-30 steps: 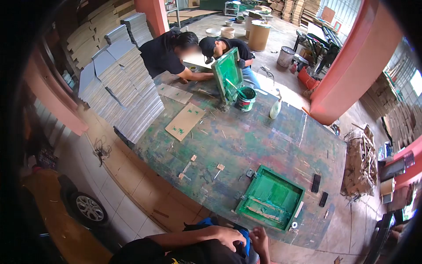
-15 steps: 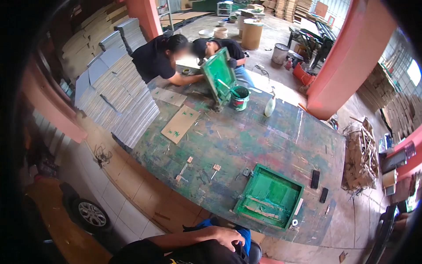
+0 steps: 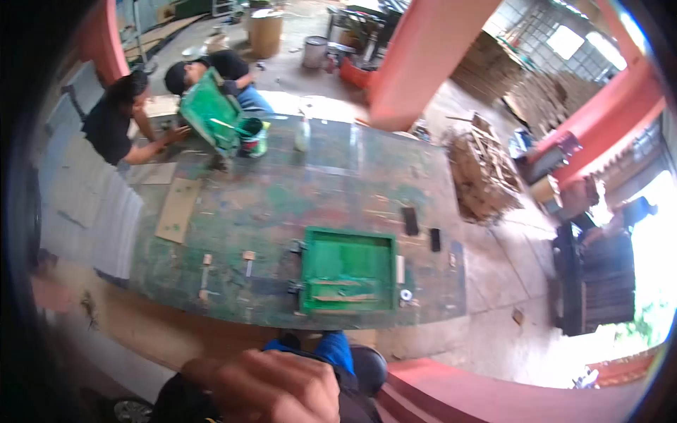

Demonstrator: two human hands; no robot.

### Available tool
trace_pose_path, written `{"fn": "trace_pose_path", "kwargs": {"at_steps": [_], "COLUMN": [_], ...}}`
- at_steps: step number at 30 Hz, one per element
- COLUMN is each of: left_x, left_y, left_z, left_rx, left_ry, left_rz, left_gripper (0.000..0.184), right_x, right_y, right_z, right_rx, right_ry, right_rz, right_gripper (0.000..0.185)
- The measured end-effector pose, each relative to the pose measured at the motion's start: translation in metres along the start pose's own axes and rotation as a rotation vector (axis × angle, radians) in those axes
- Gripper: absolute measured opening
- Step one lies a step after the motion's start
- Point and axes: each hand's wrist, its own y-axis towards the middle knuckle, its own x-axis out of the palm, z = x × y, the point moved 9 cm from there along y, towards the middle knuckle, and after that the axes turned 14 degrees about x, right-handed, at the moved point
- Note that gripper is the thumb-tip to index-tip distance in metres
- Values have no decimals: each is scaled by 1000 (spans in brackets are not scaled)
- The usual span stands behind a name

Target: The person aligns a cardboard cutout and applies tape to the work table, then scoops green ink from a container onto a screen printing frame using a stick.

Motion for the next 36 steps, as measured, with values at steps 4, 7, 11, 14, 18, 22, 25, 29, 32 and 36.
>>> {"fn": "trace_pose_path", "kwargs": {"at_steps": [4,7,11,14,18,22,25,29,32,36], "left_x": [24,29,40,59,55,44,25,4,-10,-10], "left_y": [44,46,60,40,29,8,-13,-24,-19,11], "left_z": [21,17,11,-23,-37,-39,-47,-46,-36,-9], "left_rx": [293,398,368,112,105,-26,-293,-341,-251,-221], "left_ry": [285,320,267,218,235,272,127,134,75,76], "left_rz": [46,-85,-242,-332,-397,-606,-509,-563,-450,-402], "left_gripper": [14,11,9,12,13,13,15,19,19,14], "right_x": [-5,-7,-11,-11,-13,-16,-17,-18,-19,-24], "right_y": [-10,-14,-16,-12,-8,-3,1,4,8,9], "right_z": [7,11,15,15,7,1,-5,-12,-19,-22], "right_rx": [26,41,61,78,99,111,119,127,132,129], "right_ry": [15,27,26,15,1,3,1,-2,-5,-10], "right_rz": [7,18,30,34,42,52,57,61,62,69], "right_gripper": [36,37,37,38,38,39,39,40,40,41]}}
